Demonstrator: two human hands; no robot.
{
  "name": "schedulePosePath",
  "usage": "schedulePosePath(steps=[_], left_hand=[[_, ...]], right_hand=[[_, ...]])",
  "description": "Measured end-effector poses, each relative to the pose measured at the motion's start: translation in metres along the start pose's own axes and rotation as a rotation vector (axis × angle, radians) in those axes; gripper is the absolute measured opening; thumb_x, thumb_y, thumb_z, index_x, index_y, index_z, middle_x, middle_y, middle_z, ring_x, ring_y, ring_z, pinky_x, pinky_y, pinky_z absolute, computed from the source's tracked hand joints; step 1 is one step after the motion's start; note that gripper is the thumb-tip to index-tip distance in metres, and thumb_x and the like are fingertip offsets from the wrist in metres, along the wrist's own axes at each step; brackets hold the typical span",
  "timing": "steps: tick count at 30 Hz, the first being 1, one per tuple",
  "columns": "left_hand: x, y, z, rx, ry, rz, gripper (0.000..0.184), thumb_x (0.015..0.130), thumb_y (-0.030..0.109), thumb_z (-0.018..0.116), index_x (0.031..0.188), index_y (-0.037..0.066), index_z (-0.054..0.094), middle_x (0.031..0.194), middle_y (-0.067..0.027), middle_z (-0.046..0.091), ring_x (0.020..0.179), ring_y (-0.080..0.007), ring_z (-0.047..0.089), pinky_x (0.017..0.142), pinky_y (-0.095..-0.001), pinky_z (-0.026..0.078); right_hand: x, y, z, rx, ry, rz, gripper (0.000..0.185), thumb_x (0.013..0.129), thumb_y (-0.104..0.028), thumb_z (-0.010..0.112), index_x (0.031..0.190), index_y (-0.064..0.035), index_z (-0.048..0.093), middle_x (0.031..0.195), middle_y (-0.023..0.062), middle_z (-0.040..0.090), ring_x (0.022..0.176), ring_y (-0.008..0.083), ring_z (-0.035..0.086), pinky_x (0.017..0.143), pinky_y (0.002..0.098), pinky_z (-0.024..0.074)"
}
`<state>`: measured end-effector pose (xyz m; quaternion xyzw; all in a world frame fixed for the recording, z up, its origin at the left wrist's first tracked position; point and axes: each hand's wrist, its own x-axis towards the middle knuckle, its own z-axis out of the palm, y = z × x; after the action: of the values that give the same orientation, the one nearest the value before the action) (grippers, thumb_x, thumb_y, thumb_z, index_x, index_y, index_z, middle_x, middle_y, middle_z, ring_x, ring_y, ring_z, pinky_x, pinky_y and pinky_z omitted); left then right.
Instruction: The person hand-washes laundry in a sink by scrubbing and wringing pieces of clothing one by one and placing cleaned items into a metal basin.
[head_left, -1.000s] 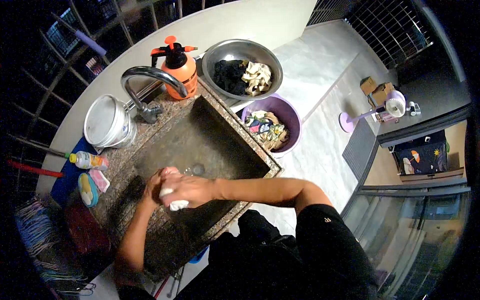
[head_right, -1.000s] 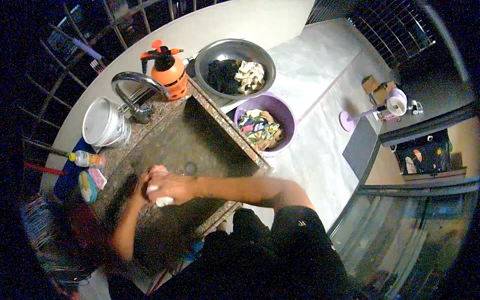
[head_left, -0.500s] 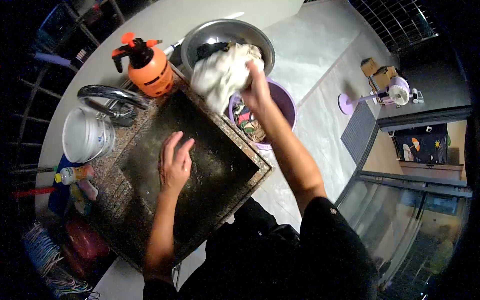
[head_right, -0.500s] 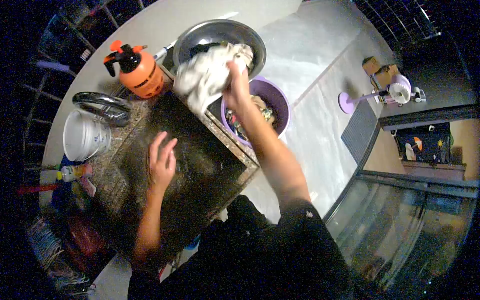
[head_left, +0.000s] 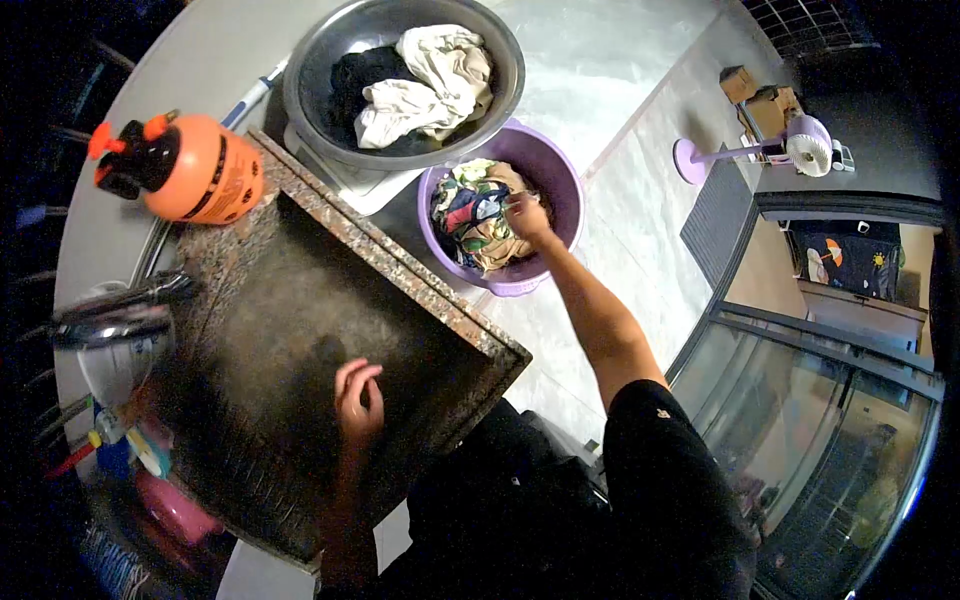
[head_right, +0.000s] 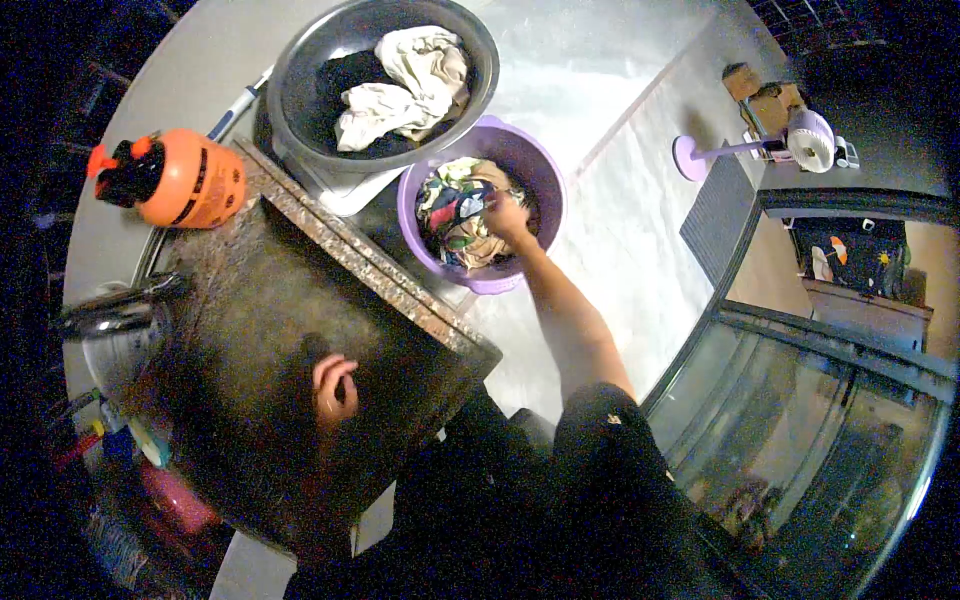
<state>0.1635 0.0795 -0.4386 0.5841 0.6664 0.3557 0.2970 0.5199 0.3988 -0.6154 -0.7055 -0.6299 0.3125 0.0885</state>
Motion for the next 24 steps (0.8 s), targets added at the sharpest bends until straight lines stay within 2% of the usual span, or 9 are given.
schedulePosePath(steps=[4,7,10,11,14,16,17,21,24], left_hand=[[-0.027,0.061,0.004,0.025,-0.18,-0.323,0.018,0.093,0.003,0.059,0.109,0.004,0.066,0.12,-0.0186,0.06,0.116,-0.0358,0.057,0.099,-0.0452,0.048],[-0.043,0.058,0.018,-0.025,-0.281,-0.521,0.018,0.094,0.004,0.058,0.111,0.005,0.066,0.121,-0.0202,0.06,0.119,-0.0373,0.056,0.103,-0.047,0.045],[-0.064,0.04,0.033,-0.053,-0.177,-0.459,0.019,0.095,0.006,0.057,0.112,0.006,0.066,0.123,-0.0202,0.059,0.12,-0.0381,0.056,0.104,-0.0465,0.043],[-0.069,0.037,0.034,-0.051,-0.177,-0.466,0.019,0.095,0.006,0.057,0.112,0.006,0.066,0.122,-0.0202,0.059,0.12,-0.0383,0.056,0.104,-0.0464,0.044],[-0.054,0.049,0.022,-0.046,-0.158,-0.452,0.018,0.095,0.005,0.056,0.111,0.006,0.066,0.122,-0.0202,0.06,0.119,-0.0385,0.056,0.103,-0.0461,0.044],[-0.05,0.058,0.013,-0.043,-0.142,-0.41,0.018,0.095,0.003,0.056,0.109,0.005,0.066,0.121,-0.0203,0.06,0.118,-0.0379,0.056,0.102,-0.0457,0.045],[-0.048,0.061,0.008,-0.088,-0.121,-0.419,0.018,0.095,0.002,0.055,0.109,0.005,0.066,0.12,-0.0199,0.06,0.117,-0.0374,0.057,0.102,-0.0454,0.045],[-0.052,0.056,-0.003,-0.15,-0.014,-0.306,0.019,0.093,-0.001,0.055,0.108,0.004,0.067,0.118,-0.0177,0.062,0.112,-0.0352,0.059,0.1,-0.0438,0.046],[-0.062,0.026,-0.002,-0.251,0.045,-0.242,0.019,0.095,-0.001,0.055,0.109,0.003,0.066,0.116,-0.0152,0.063,0.111,-0.0313,0.061,0.099,-0.0408,0.047]], right_hand=[[0.0,-0.006,0.071,-0.139,-0.133,-0.17,0.087,0.073,-0.039,0.084,0.146,-0.0115,0.044,0.141,0.0264,0.051,0.129,0.0426,0.051,0.102,0.0509,0.0455],[-0.01,-0.052,0.085,-0.423,-0.129,0.048,0.099,0.065,-0.051,0.085,0.149,-0.0239,0.04,0.158,0.0215,0.028,0.147,0.0387,0.024,0.109,0.0651,0.0292],[-0.005,-0.054,0.096,-0.755,-0.09,-0.211,0.058,0.07,-0.045,0.083,0.117,-0.0155,0.067,0.147,0.0174,0.039,0.139,0.0347,0.033,0.104,0.0612,0.0346],[-0.013,-0.047,0.093,-0.555,-0.053,-0.254,0.042,0.072,-0.037,0.083,0.103,-0.0119,0.071,0.138,0.0173,0.046,0.131,0.0342,0.042,0.104,0.0569,0.0382],[-0.023,-0.04,0.063,-0.099,0.159,-0.256,0.033,0.074,-0.026,0.082,0.099,-0.0088,0.07,0.118,0.0183,0.061,0.111,0.0331,0.058,0.095,0.0476,0.0482],[-0.025,-0.044,0.017,0.478,0.102,0.026,0.017,0.08,-0.009,0.076,0.094,-0.0038,0.068,0.076,0.005,0.068,0.069,0.0163,0.063,0.064,0.0319,0.0522],[-0.019,-0.028,0.003,0.336,0.294,-0.144,0.013,0.082,-0.006,0.073,0.093,-0.004,0.067,0.077,0.0006,0.065,0.071,0.0092,0.06,0.061,0.0287,0.0506],[-0.104,-0.147,-0.172,0.686,0.148,-0.134,0.007,0.081,-0.007,0.068,0.083,-0.0069,0.062,0.072,-0.0041,0.057,0.066,0.0079,0.053,0.059,0.0272,0.0455],[-0.151,-0.198,-0.248,1.002,0.12,-0.371,0.024,0.083,-0.003,0.065,0.107,-0.0023,0.063,0.089,0.0002,0.065,0.08,0.0085,0.061,0.073,0.0256,0.0512]])
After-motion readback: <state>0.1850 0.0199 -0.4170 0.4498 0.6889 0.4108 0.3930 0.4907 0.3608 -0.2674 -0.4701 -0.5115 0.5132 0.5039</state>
